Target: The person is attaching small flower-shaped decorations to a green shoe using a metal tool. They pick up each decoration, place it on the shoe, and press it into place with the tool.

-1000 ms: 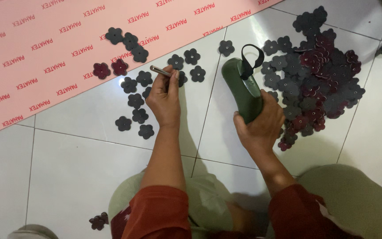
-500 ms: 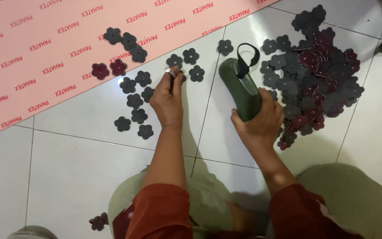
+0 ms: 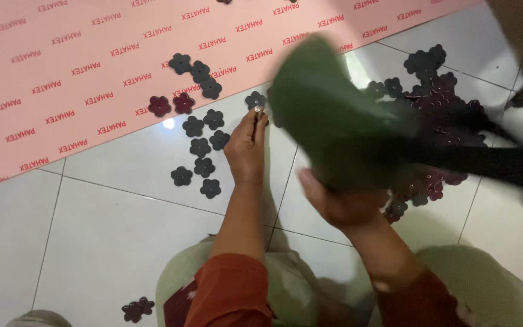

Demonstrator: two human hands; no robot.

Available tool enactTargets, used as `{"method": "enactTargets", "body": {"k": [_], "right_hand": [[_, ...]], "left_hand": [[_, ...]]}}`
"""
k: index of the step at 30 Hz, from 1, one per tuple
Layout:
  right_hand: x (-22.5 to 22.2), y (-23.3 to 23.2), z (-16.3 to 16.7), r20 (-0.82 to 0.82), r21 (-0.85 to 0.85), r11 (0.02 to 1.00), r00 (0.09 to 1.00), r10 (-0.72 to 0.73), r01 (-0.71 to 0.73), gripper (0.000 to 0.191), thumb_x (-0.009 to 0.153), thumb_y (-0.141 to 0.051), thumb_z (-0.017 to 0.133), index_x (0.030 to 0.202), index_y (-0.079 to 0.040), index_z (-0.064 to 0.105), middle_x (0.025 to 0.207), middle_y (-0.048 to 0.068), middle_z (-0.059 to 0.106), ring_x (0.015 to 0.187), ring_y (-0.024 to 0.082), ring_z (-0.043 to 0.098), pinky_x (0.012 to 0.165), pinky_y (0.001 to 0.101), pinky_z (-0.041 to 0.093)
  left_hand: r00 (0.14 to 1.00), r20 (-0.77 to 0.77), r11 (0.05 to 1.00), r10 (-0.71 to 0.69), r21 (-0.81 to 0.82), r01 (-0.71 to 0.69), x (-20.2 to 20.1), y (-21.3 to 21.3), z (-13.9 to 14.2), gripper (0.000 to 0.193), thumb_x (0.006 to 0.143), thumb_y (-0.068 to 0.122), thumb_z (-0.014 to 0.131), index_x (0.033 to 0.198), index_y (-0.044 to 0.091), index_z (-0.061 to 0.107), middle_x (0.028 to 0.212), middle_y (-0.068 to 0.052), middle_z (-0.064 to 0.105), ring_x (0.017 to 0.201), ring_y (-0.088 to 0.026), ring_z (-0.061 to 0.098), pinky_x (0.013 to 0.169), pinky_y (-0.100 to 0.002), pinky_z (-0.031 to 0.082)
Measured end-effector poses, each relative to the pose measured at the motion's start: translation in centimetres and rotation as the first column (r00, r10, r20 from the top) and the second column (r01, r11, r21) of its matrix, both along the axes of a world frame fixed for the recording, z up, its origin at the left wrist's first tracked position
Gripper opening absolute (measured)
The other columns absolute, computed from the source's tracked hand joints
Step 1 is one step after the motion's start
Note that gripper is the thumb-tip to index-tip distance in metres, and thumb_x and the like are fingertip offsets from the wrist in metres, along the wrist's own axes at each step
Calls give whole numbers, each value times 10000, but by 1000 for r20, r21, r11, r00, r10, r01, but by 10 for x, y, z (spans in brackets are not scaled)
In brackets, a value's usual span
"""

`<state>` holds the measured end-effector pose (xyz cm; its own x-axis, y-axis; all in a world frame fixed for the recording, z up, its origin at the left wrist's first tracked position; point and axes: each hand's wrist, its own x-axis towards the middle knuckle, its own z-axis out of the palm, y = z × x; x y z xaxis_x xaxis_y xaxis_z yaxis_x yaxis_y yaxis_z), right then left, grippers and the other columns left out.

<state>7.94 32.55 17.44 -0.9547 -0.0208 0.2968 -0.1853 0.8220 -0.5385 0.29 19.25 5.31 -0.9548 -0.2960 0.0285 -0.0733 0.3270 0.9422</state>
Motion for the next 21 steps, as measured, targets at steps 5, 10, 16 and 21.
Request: {"method": "enactTargets", "body": {"k": [5,10,16,21], "right_hand": [[-11,-15,-11,257,-49,991,961,-104,121,769,786,-276,834,1414,20,500,1265,232,642,1174,415,628,993,454,493],[34,12,-40,333,-148,894,872,-358,423,873,772,-306,826,1471,10,408,1282,217,625,1152,371,655,974,452,510],[46,58,-99,257,161,860,821,-510,484,833,809,-261,853,1471,46,452,1315,305,552,1226,472,532,1036,522,431],[48,65,-123,177,129,838,819,-546,531,798,802,-241,826,1455,55,474,1336,299,553,1261,468,512,1088,530,406]], "left_hand": [[999,48,997,-21,-74,24,2,-4,2,224,965,121,714,1183,66,722,1072,-126,764,939,-262,757,835,-337,595],[1000,-21,1000,-16,-25,15,-5,4,7,241,958,148,728,1191,85,723,1064,-121,767,932,-259,763,832,-338,598],[962,18,941,-272,214,262,-2,41,17,276,947,182,747,1200,70,732,1069,-115,780,933,-200,772,836,-316,605],[994,49,934,-95,350,72,-15,24,21,250,963,194,751,1171,57,778,1050,-81,814,956,-133,744,848,-303,594]]}}
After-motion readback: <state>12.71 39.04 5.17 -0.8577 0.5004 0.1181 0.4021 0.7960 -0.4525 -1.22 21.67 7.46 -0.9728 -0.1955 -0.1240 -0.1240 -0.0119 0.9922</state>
